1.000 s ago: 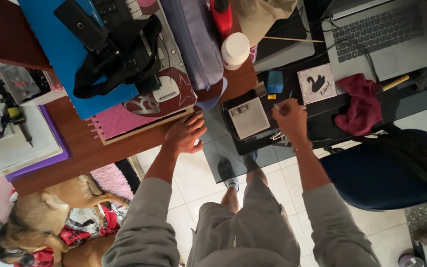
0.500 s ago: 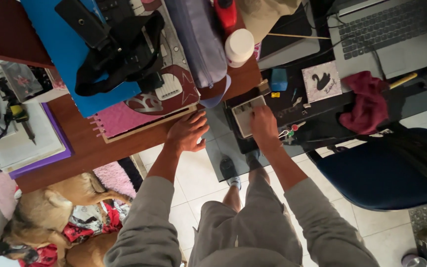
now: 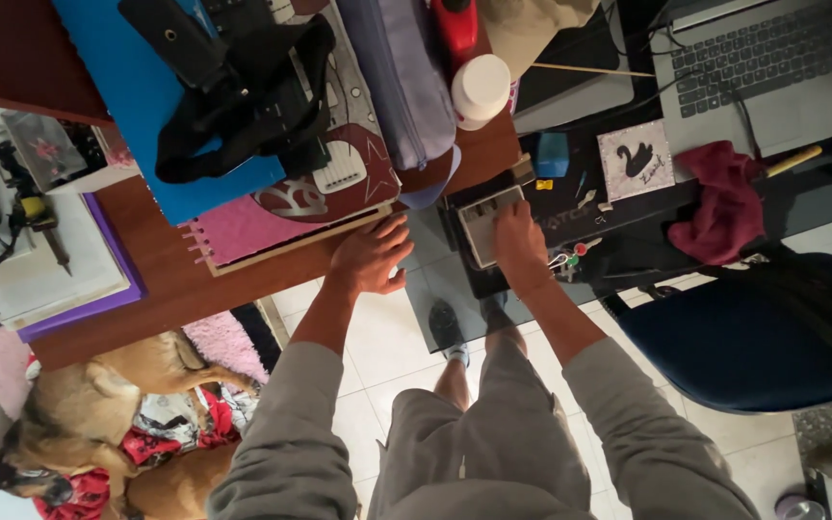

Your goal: Organizing various items on a desk and shelf, including notebooks, boxes, and a cloth.

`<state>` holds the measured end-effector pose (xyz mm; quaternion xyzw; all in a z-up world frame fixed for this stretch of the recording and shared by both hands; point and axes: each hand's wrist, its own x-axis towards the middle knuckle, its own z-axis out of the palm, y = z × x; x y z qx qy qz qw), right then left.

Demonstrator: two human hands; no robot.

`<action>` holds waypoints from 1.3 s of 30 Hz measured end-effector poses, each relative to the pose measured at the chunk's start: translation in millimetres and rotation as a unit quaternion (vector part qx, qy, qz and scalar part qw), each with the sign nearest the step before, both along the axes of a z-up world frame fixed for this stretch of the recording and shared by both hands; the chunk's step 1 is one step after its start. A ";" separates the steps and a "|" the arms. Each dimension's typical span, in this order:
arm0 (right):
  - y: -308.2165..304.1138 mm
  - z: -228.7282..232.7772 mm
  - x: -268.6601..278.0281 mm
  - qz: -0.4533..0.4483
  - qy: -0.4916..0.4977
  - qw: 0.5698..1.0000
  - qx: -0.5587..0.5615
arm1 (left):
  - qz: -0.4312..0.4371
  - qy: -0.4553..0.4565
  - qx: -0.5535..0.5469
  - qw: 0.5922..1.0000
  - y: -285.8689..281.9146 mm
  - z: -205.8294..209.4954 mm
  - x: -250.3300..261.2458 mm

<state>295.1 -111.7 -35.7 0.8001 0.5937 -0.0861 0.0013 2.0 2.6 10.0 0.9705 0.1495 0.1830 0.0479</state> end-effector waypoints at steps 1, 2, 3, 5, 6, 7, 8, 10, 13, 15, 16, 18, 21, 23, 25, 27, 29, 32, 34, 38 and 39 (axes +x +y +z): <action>1.4 8.9 -1.3 0.000 0.000 1.000 -0.001 | 0.000 0.000 -0.001 1.000 -0.9 -1.2 0.1; 3.4 17.7 -2.9 0.006 -0.012 1.000 -0.015 | 0.002 0.003 0.002 1.000 -1.0 -2.2 0.0; 5.5 26.4 -4.7 0.012 -0.025 0.999 -0.029 | 0.004 0.006 0.004 1.000 -1.2 -3.2 -0.3; 6.3 27.4 -3.0 0.022 -0.025 0.999 -0.022 | 0.005 0.010 0.007 1.000 -1.3 -7.7 -0.4; 7.0 27.7 -2.8 0.034 -0.026 0.999 -0.015 | 0.007 0.013 0.010 1.000 -1.9 -9.9 -1.5; 7.6 27.4 -3.1 0.035 -0.025 0.999 -0.015 | 0.008 0.014 0.010 1.000 -0.9 -8.9 -1.8; 7.3 27.2 -3.1 0.044 -0.029 0.998 -0.019 | 0.010 0.011 0.012 1.000 -1.1 -8.2 -2.0; 6.5 29.8 -5.3 0.053 -0.032 0.998 -0.023 | 0.011 0.009 0.013 1.000 -1.7 -9.1 -2.8; 6.5 33.7 -8.4 0.042 -0.054 0.996 -0.048 | 0.012 0.002 0.010 1.000 -1.6 -12.4 -2.8; 6.9 29.5 -8.1 0.026 -0.003 0.998 -0.057 | 0.011 0.001 0.014 1.000 -1.4 -13.3 -2.6; 6.9 32.7 -9.0 0.027 -0.003 0.998 -0.057 | 0.012 0.000 0.014 1.000 -2.2 -13.7 -2.7; 8.8 38.7 -10.8 -0.008 -0.001 0.991 -0.132 | 0.015 0.013 0.026 0.999 -1.5 -14.2 -2.9; 10.3 41.5 -8.5 -0.017 0.015 0.978 -0.210 | 0.010 0.009 0.026 1.000 -0.3 -7.4 -2.0; 16.5 59.9 -9.4 -0.023 0.027 0.974 -0.225 | 0.011 0.009 0.024 1.000 -0.1 -6.8 -1.5; 19.7 79.7 -10.9 -0.031 0.040 0.969 -0.240 | 0.011 0.011 0.022 1.000 -0.7 -5.8 -1.2; 21.6 101.0 -12.4 -0.043 0.061 0.968 -0.240 | 0.013 0.008 0.019 1.000 -0.4 -4.5 -0.5; 17.9 83.6 -6.8 -0.059 0.054 0.965 -0.249 | 0.013 0.013 0.021 1.000 0.3 1.2 -0.2; 10.7 81.9 -5.5 -0.056 0.037 0.973 -0.220 | 0.014 0.018 0.023 0.999 -0.2 2.8 -0.3; 11.5 82.6 -6.0 -0.038 0.030 0.983 -0.177 | 0.013 0.018 0.027 0.999 0.3 1.1 0.2; 15.1 64.6 -5.8 -0.051 0.017 0.978 -0.200 | 0.015 0.024 0.022 0.999 -1.7 -2.4 0.3; 15.5 58.8 -5.1 -0.043 0.006 0.980 -0.195 | 0.012 0.021 0.025 0.999 -0.8 -2.8 0.9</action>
